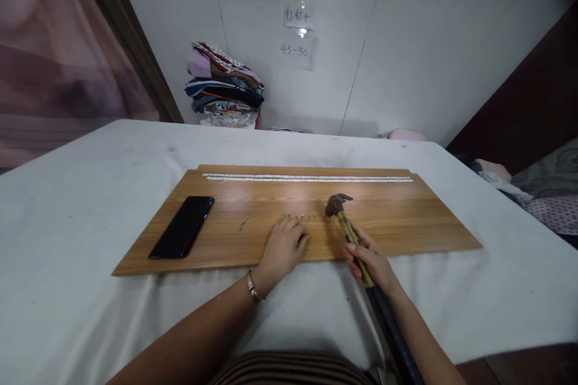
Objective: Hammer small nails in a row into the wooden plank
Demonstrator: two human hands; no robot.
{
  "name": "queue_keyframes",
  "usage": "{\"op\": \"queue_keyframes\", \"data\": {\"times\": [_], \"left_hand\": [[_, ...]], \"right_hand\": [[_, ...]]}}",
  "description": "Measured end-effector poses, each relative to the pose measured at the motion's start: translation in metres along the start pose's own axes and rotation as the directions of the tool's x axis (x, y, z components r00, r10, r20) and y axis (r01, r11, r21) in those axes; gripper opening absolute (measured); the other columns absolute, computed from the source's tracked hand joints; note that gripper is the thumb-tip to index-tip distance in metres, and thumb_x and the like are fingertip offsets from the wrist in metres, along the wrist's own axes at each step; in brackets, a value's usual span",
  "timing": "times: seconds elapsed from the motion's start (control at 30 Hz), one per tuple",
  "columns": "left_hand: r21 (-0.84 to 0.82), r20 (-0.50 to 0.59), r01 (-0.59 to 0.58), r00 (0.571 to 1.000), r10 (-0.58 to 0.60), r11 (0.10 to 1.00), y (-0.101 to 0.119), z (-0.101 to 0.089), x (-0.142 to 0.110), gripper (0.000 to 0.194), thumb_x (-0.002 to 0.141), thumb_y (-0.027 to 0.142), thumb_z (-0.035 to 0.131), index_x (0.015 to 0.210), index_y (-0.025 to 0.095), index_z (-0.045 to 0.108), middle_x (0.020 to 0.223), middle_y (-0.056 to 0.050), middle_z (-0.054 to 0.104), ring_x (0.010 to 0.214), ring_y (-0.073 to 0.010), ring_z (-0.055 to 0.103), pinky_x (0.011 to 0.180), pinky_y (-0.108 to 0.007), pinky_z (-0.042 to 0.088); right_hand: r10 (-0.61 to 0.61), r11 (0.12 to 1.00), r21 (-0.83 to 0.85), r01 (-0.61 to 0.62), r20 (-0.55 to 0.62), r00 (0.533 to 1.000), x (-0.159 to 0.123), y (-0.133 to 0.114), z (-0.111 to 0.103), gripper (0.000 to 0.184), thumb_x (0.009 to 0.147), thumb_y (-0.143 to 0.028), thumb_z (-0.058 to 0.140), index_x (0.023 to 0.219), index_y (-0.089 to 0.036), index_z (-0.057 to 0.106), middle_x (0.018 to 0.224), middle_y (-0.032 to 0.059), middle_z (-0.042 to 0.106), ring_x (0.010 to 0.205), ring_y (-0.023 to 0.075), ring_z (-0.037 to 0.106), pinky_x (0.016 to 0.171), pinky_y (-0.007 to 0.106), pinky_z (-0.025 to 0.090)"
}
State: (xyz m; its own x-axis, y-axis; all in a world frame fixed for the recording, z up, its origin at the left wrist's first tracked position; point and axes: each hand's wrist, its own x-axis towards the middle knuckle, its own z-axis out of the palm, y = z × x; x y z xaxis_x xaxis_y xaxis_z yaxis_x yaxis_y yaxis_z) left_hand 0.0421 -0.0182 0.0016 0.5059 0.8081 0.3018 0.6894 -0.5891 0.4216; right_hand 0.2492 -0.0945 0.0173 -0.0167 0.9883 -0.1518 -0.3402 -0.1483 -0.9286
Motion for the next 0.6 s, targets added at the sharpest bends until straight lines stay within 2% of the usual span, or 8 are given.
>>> {"op": "queue_keyframes", "data": {"times": [0.6], "left_hand": [[0.009,0.001,-0.003,1.000,0.003,1.000,-0.0006,0.0017,0.0000,0.014,0.089,0.020,0.057,0.075,0.019,0.059,0.086,-0.004,0.060,0.086,-0.0205,0.052,0.079,-0.035,0.041]], "right_hand": [[0.019,1.000,-0.019,-0.020,-0.024,1.000,-0.0005,-0.0017,0.0023,0.075,0.077,-0.033,0.067,0.144,-0.017,0.036,0.056,-0.0089,0.054,0.027,0.0044,0.039,0.026,0.014,0.032]]}}
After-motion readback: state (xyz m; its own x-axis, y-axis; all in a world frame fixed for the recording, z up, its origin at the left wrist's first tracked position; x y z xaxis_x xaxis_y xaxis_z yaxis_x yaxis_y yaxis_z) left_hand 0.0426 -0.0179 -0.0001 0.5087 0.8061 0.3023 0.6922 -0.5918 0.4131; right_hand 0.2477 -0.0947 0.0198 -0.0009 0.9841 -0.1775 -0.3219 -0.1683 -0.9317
